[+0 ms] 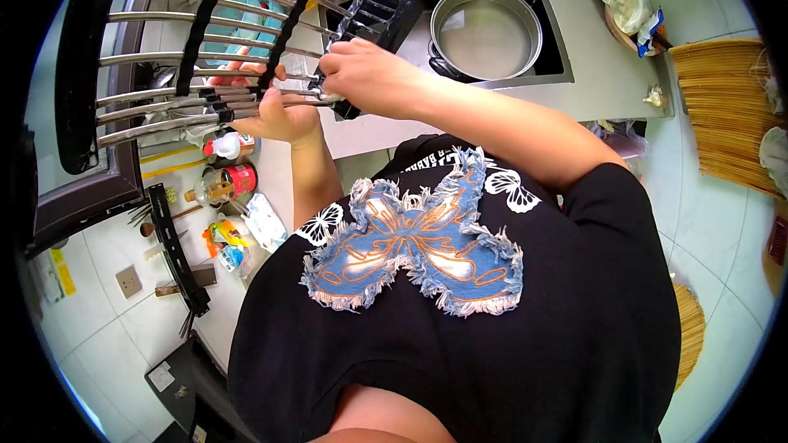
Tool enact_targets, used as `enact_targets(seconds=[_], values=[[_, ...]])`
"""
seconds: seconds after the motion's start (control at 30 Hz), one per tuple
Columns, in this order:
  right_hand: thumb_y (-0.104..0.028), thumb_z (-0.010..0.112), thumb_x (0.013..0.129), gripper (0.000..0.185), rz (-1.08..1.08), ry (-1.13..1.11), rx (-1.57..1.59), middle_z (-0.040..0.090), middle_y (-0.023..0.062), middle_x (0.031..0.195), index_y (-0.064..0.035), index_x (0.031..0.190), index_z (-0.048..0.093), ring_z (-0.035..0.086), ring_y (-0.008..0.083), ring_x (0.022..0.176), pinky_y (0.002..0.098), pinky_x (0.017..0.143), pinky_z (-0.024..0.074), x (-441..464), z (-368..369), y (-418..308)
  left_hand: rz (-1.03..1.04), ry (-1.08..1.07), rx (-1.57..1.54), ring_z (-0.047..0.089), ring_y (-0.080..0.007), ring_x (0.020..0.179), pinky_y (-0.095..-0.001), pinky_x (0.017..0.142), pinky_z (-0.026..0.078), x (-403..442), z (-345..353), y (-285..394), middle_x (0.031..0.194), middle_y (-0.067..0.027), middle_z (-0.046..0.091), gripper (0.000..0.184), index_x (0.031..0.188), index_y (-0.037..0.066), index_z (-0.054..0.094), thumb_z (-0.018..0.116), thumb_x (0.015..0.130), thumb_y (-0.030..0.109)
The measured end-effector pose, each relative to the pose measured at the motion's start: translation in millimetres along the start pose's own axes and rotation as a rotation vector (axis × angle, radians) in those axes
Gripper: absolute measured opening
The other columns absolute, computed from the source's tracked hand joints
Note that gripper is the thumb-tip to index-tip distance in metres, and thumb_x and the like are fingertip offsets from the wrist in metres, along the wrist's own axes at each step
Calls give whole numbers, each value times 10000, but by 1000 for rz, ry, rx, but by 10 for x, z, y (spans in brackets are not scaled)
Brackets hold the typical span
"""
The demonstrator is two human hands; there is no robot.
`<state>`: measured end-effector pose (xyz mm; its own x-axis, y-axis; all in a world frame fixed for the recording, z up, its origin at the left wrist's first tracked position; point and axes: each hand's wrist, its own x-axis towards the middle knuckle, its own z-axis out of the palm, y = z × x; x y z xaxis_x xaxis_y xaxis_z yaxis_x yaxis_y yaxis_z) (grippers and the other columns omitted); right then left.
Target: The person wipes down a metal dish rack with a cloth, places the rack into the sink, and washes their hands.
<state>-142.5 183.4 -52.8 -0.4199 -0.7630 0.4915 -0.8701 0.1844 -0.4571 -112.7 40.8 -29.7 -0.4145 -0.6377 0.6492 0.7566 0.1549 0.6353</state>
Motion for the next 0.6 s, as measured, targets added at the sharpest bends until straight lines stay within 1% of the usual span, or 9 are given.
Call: enact_targets(seconds=[0.1, 0.13, 0.2, 0.3, 0.33, 0.4, 0.43, 0.47, 0.6], values=[[-96, 618, 825, 184, 34, 61, -206, 571, 32, 964, -96, 994, 689, 550, 226, 1030, 361, 912, 449, -124, -209, 49, 42, 7, 18, 585, -240, 970, -309, 722, 564, 70, -75, -40, 1209, -248, 521, 787, 1377, -84, 359, 504, 626, 104], [-53, 627, 807, 170, 59, 142, -240, 582, 48, 959, -84, 959, 698, 565, 247, 987, 376, 863, 478, -165, -222, 117, 54, 12, 32, 587, -238, 978, -298, 709, 557, 83, -90, -30, 1214, -247, 521, 792, 1385, -73, 361, 512, 628, 105], [22, 626, 807, 199, 157, 289, -209, 606, 63, 946, -64, 959, 721, 621, 249, 919, 369, 806, 523, -241, -293, 323, 54, 36, 28, 591, -235, 970, -294, 700, 554, 103, -150, -46, 1212, -242, 529, 790, 1397, -53, 363, 527, 640, 107], [69, 584, 875, 245, 518, 586, 157, 660, 78, 997, -15, 1054, 728, 694, 184, 868, 309, 791, 561, -244, -444, 477, 82, 63, 25, 593, -227, 946, -302, 690, 555, 111, -146, -27, 1199, -223, 542, 790, 1402, -46, 367, 541, 648, 107], [68, 583, 875, 242, 476, 604, 36, 659, 66, 999, 0, 1069, 712, 686, 170, 871, 291, 809, 546, -268, -476, 671, 66, 25, 8, 593, -223, 939, -301, 685, 557, 103, -162, -36, 1193, -211, 548, 785, 1402, -45, 369, 541, 650, 101], [-7, 598, 888, 210, 501, 708, 237, 656, 119, 932, -35, 1052, 728, 644, 276, 867, 333, 794, 514, -186, -445, 886, 43, -38, -35, 593, -222, 936, -306, 673, 565, 92, -160, -42, 1178, -187, 558, 768, 1390, -43, 382, 531, 646, 75], [0, 589, 891, 219, 415, 616, 270, 650, 114, 960, -18, 1070, 713, 634, 262, 901, 317, 824, 502, -145, -445, 933, 14, -54, -13, 587, -208, 952, -295, 705, 563, 81, -156, -20, 1210, -188, 548, 795, 1410, -32, 367, 559, 650, 101], [-4, 594, 897, 223, 295, 391, 291, 646, 102, 1008, -14, 1092, 702, 631, 241, 941, 307, 859, 491, -157, -362, 1141, -14, -72, 11, 580, -195, 969, -283, 737, 562, 68, -149, 3, 1243, -189, 539, 825, 1430, -21, 351, 587, 654, 128], [-7, 593, 909, 252, 424, 250, 444, 672, 123, 1013, -5, 1141, 692, 637, 231, 969, 297, 889, 487, -240, -204, 1207, 28, -153, 34, 583, -197, 969, -275, 696, 561, 163, -259, -64, 1217, -188, 556, 817, 1431, -4, 356, 626, 673, 137]])
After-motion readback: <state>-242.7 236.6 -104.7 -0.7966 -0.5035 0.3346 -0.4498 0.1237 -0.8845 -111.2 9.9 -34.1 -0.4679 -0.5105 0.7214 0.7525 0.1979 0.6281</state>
